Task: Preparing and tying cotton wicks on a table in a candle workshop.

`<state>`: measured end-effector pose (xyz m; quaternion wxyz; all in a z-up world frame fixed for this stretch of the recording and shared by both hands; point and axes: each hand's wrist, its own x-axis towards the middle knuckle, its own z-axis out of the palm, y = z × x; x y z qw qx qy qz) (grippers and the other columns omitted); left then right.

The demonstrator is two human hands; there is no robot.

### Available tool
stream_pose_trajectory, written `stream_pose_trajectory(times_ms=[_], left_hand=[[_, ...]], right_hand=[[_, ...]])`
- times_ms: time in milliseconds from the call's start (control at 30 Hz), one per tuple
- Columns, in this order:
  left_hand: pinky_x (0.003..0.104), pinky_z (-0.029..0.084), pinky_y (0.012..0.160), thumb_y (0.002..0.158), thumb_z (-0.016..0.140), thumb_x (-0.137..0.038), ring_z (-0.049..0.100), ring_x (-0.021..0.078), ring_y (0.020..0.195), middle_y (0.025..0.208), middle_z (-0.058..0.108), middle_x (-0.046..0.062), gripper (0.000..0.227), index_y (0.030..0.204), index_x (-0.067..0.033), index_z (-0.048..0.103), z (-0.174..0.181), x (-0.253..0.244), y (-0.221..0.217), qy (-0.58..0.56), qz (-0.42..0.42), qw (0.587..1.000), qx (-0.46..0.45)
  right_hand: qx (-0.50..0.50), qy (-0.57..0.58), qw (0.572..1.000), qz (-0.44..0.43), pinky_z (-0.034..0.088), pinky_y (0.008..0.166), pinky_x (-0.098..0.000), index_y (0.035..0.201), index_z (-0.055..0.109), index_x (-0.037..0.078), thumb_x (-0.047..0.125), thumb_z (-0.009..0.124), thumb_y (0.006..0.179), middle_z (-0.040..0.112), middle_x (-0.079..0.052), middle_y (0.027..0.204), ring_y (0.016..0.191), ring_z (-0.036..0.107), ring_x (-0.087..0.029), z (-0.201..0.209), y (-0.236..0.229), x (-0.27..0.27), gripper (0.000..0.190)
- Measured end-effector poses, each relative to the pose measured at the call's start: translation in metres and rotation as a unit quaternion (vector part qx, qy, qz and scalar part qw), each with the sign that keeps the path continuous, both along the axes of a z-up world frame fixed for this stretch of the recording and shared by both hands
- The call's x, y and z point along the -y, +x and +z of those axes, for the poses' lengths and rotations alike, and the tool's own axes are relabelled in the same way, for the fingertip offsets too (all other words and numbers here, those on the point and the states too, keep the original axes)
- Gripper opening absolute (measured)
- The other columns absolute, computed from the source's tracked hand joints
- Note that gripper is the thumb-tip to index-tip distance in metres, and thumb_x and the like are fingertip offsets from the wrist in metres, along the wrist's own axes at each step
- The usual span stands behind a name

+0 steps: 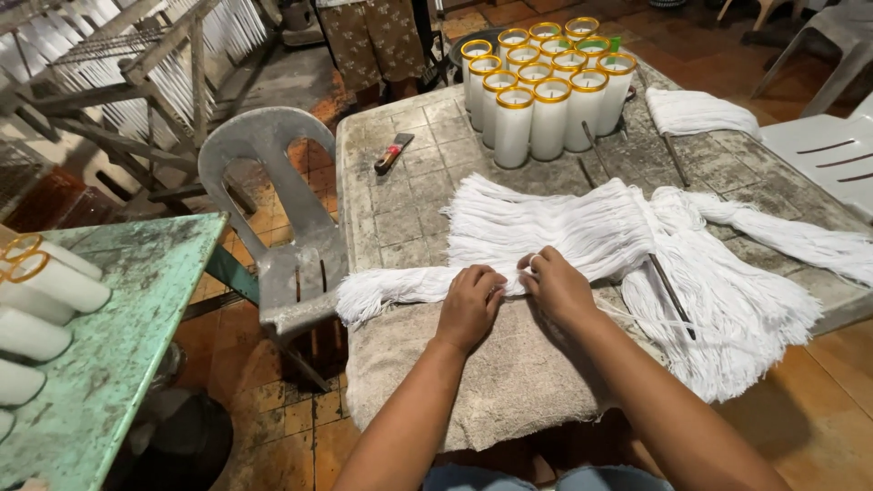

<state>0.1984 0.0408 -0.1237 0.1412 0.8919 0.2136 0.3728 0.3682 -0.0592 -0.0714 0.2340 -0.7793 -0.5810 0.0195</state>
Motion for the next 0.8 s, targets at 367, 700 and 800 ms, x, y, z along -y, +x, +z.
stream_pose_trajectory(times_ms=[367,700,800], left_hand=[[0.043,0.042,0.113,0.098,0.065,-0.03,0.064,0.0264,0.114,0.114,0.065,0.01,0.046,0.139,-0.0128,0.056,0.004,0.006,-0.001,-0.031,0.012,0.999,-0.018],[0.051,0.031,0.118,0.096,0.061,-0.022,0.052,0.0351,0.123,0.132,0.059,0.016,0.061,0.151,-0.0027,0.043,0.025,0.011,-0.005,-0.101,-0.023,0.994,-0.038],[0.049,0.035,0.112,0.097,0.06,-0.033,0.048,0.0331,0.124,0.132,0.055,0.015,0.061,0.149,-0.0048,0.046,0.037,0.018,-0.005,-0.131,-0.025,0.991,-0.001]], right_hand=[[-0.161,-0.003,0.987,-0.007,0.058,0.064,-0.0412,0.099,0.07,0.009,0.025,0.066,0.095,0.067,-0.013,0.096,0.092,0.072,-0.034,0.002,0.023,-0.001,0.017],[-0.306,0.252,0.895,-0.202,0.046,0.072,-0.0355,0.118,0.057,0.009,0.024,0.051,0.122,0.064,-0.011,0.104,0.079,0.057,-0.022,0.14,0.11,0.134,0.017],[-0.22,0.303,0.917,-0.138,0.049,0.062,-0.0328,0.121,0.059,0.003,0.008,0.058,0.123,0.065,-0.014,0.1,0.073,0.058,-0.021,0.166,0.1,0.165,0.005]])
